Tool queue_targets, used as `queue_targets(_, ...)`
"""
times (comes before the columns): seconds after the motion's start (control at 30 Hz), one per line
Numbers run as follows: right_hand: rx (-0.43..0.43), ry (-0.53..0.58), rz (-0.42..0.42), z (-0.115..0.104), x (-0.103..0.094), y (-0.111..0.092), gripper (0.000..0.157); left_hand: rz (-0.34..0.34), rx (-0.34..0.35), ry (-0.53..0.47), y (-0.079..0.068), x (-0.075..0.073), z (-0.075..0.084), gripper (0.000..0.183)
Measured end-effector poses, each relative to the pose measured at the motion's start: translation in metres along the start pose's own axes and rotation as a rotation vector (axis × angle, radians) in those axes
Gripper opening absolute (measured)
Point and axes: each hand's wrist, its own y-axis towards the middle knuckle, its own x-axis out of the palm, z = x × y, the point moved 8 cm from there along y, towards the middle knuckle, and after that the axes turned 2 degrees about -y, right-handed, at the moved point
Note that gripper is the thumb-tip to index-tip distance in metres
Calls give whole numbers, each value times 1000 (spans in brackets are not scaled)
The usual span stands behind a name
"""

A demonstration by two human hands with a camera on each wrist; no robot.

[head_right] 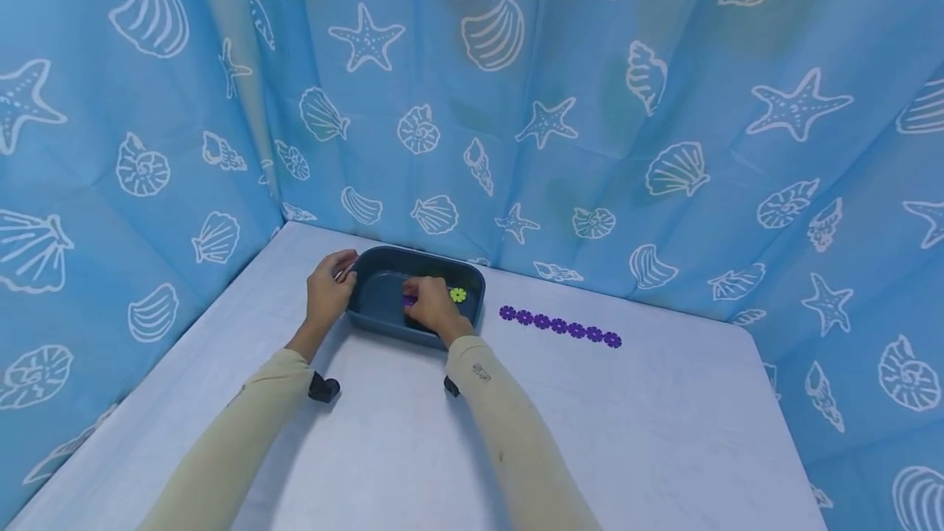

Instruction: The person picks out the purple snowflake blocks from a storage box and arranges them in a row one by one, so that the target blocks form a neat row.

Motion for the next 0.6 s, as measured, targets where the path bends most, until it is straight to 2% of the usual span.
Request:
queue_targets(0.2,-21,46,55,-4,-7,-3,46,3,3,-2,-1,0,2,36)
queue_targets(0.37,-91,39,114,-8,-19,-9,46,3,5,8,0,0,1,36)
queue_targets(0.6,-145,55,178,3,-55,-23,47,9,26,4,0,0,2,36)
